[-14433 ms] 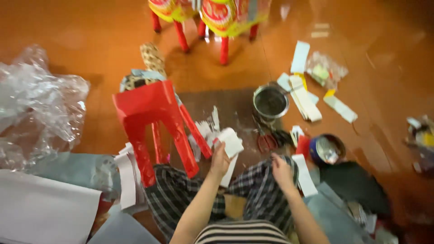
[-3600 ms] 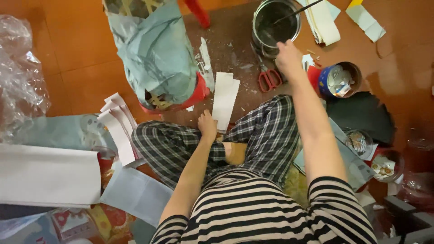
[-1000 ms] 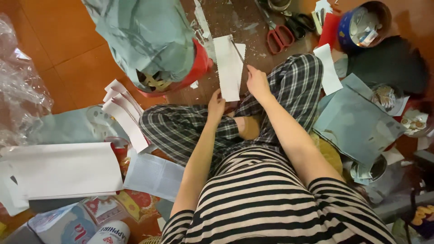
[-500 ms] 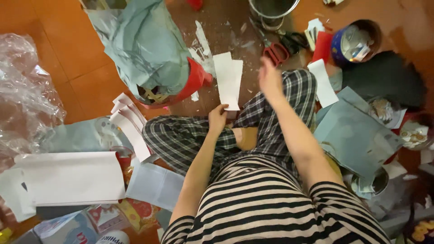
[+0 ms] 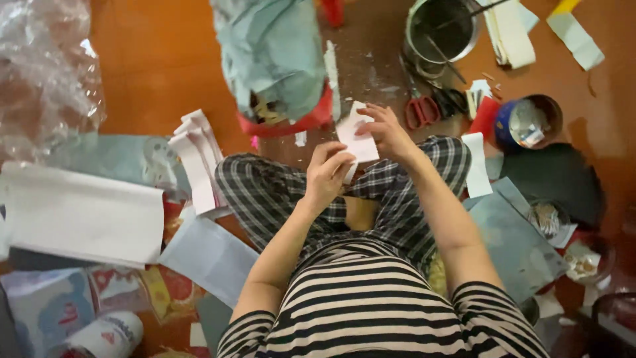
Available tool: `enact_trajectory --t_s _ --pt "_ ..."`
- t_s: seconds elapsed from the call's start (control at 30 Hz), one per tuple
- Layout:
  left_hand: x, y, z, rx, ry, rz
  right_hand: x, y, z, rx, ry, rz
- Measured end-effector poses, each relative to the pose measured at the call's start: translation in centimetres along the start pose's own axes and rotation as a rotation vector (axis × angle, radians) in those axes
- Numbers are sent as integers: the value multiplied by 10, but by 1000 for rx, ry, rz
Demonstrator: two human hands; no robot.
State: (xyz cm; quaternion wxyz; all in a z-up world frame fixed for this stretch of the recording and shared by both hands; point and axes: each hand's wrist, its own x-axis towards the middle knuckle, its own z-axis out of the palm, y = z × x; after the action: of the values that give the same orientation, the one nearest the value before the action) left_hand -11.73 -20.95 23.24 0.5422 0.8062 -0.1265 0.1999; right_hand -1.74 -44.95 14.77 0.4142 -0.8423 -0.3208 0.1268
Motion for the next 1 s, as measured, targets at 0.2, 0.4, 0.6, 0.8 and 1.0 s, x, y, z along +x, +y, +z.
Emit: enact_trajectory --t_s 0.2,0.4,0.6,0.8,1.0 --pt "-10 -4 -100 -122 176 -165 24 -22 -3 166 278 -122" --pt "-1 -47 -138 -591 651 -392 60 -98 -41 438 452 -239" --pt "43 -55 -143 -589 627 -380 93 -136 -38 603 590 -181" --pt "85 -30 -126 -416 619 -363 112 -164 -17 638 672 -68" --pt "102 -28 -120 -176 539 -313 133 -178 3 638 833 -99"
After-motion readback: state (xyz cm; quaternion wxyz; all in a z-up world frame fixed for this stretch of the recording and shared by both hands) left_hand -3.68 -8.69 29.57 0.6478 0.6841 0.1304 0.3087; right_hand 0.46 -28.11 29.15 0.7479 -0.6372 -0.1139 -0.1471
